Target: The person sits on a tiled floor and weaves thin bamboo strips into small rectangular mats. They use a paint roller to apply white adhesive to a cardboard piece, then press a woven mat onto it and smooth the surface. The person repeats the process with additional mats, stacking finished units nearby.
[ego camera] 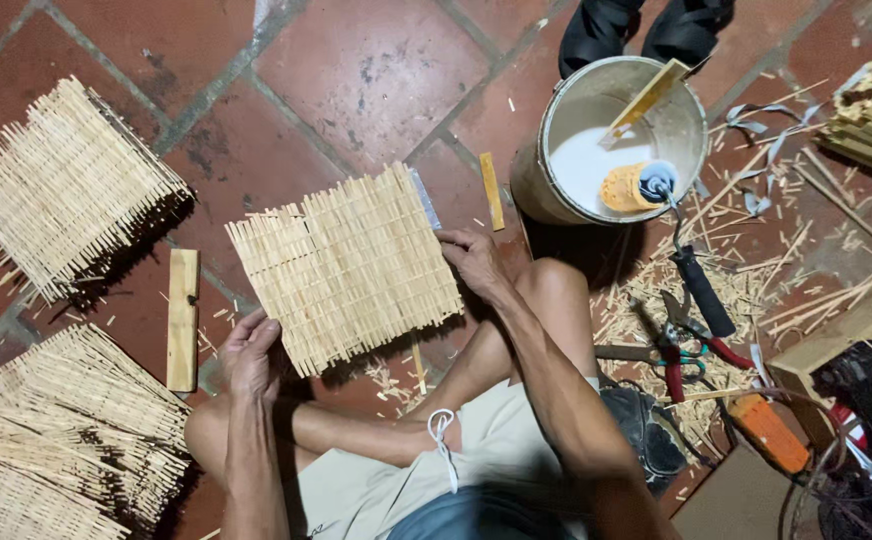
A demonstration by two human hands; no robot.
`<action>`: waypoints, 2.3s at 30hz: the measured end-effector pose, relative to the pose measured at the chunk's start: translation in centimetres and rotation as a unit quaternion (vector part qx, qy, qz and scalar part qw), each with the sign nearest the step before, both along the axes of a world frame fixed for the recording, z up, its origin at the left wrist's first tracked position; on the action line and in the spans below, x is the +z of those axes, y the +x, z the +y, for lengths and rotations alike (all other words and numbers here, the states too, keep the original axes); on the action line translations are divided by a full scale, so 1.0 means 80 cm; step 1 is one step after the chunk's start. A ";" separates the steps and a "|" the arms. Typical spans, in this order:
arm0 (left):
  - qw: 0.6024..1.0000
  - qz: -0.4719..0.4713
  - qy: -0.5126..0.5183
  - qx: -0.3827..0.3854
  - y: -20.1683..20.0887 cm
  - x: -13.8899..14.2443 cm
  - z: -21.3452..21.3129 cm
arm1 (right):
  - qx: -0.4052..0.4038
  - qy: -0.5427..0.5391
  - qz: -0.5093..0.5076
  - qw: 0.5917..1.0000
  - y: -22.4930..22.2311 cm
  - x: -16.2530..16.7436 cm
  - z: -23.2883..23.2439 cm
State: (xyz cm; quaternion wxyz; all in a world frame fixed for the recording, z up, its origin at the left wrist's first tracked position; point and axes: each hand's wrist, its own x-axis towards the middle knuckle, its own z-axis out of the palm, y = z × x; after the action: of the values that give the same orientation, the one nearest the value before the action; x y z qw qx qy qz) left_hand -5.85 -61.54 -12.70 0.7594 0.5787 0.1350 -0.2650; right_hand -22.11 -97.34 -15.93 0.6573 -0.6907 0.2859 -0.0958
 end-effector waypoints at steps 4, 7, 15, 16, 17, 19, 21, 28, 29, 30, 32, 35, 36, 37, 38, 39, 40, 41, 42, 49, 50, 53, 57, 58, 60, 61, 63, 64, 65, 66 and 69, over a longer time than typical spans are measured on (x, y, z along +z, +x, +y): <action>1.000 -0.018 0.020 -0.007 -0.011 -0.008 -0.020 | 0.015 -0.103 0.032 0.994 -0.008 -0.017 -0.017; 1.000 -0.022 0.021 -0.003 -0.019 -0.011 -0.016 | 0.010 -0.091 0.034 0.995 -0.012 -0.023 -0.009; 0.998 -0.022 0.053 -0.004 -0.018 -0.019 -0.007 | 0.018 -0.096 0.019 0.995 -0.008 -0.047 0.004; 0.998 -0.019 0.065 -0.004 -0.017 -0.019 -0.005 | 0.019 -0.107 0.020 0.994 -0.008 -0.050 0.007; 0.998 -0.022 0.067 -0.006 -0.016 -0.020 -0.002 | 0.018 -0.096 0.009 0.995 -0.008 -0.052 0.009; 0.997 -0.028 0.068 -0.011 -0.013 -0.021 0.001 | 0.014 -0.076 -0.015 0.997 -0.007 -0.053 0.014; 0.996 -0.027 0.086 -0.015 -0.009 -0.022 0.004 | 0.018 -0.083 0.028 0.996 -0.006 -0.049 0.017; 0.995 -0.037 0.090 -0.029 0.002 -0.018 0.006 | 0.018 -0.173 0.056 0.983 0.001 -0.016 0.025; 0.995 -0.038 0.089 -0.031 0.003 -0.017 0.006 | 0.016 -0.180 0.036 0.983 0.001 -0.016 0.026; 0.995 -0.039 0.088 -0.032 0.004 -0.015 0.005 | 0.015 -0.188 0.017 0.982 0.002 -0.017 0.026; 0.995 -0.038 0.091 -0.032 0.005 -0.012 0.004 | 0.019 -0.191 0.006 0.981 0.001 -0.027 0.025; 0.994 -0.034 0.104 -0.028 0.007 -0.009 0.003 | 0.033 -0.172 0.001 0.985 0.002 -0.049 0.019; 0.994 -0.031 0.106 -0.027 0.007 -0.009 0.003 | 0.036 -0.161 -0.021 0.986 0.002 -0.056 0.017; 0.994 -0.028 0.106 -0.026 0.008 -0.009 0.003 | 0.038 -0.152 -0.043 0.987 0.003 -0.061 0.014; 0.993 -0.025 0.113 -0.027 0.009 -0.009 0.003 | 0.047 -0.156 -0.033 0.986 0.002 -0.064 0.013; 0.992 -0.023 0.119 -0.028 0.010 -0.009 0.004 | 0.056 -0.160 -0.023 0.985 0.002 -0.066 0.012; 0.992 -0.022 0.123 -0.029 0.012 -0.010 0.003 | 0.065 -0.167 -0.014 0.984 0.003 -0.065 0.010; 0.991 -0.025 0.128 -0.031 0.014 -0.010 0.001 | 0.066 -0.160 -0.024 0.985 0.003 -0.064 0.007; 0.990 -0.027 0.135 -0.033 0.014 -0.010 0.002 | 0.067 -0.152 -0.032 0.986 0.003 -0.062 0.008; 0.982 -0.024 0.180 -0.046 0.017 0.000 -0.004 | 0.082 -0.092 0.028 0.992 0.006 -0.047 0.009; 0.976 -0.020 0.210 -0.048 0.017 0.004 -0.006 | 0.082 -0.093 0.026 0.992 0.006 -0.048 0.009; 0.959 -0.018 0.276 -0.055 0.018 0.012 -0.010 | 0.082 -0.103 0.003 0.991 0.006 -0.053 0.013; 0.956 -0.039 0.284 -0.060 0.021 0.009 -0.013 | 0.080 -0.161 -0.023 0.983 0.005 -0.056 0.015; 0.956 -0.043 0.285 -0.060 0.022 0.006 -0.013 | 0.081 -0.180 -0.015 0.980 0.005 -0.056 0.016; 0.960 -0.051 0.272 -0.055 0.024 0.000 -0.012 | 0.074 -0.186 -0.009 0.980 0.005 -0.054 0.018; 0.961 -0.055 0.265 -0.052 0.025 -0.003 -0.012 | 0.071 -0.189 -0.006 0.979 0.005 -0.052 0.018; 0.958 -0.068 0.271 -0.058 0.025 -0.007 -0.010 | 0.076 -0.151 0.014 0.986 0.005 -0.048 0.018; 0.957 -0.074 0.274 -0.062 0.025 -0.006 -0.011 | 0.078 -0.132 0.024 0.988 0.006 -0.046 0.018; 0.956 -0.076 0.275 -0.064 0.026 -0.007 -0.012 | 0.080 -0.141 0.021 0.987 0.006 -0.044 0.018; 0.956 -0.078 0.277 -0.065 0.026 -0.008 -0.012 | 0.083 -0.150 0.017 0.985 0.006 -0.042 0.017; 0.949 -0.095 0.292 -0.078 0.025 -0.006 -0.014 | 0.074 -0.146 -0.003 0.987 0.008 -0.039 0.017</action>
State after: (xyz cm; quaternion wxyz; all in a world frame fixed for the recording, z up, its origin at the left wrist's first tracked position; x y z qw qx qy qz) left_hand -3.82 -62.64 -13.17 0.5437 0.8062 0.0876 -0.2160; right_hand -21.50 -96.01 -19.05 0.5560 -0.7979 0.2148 -0.0898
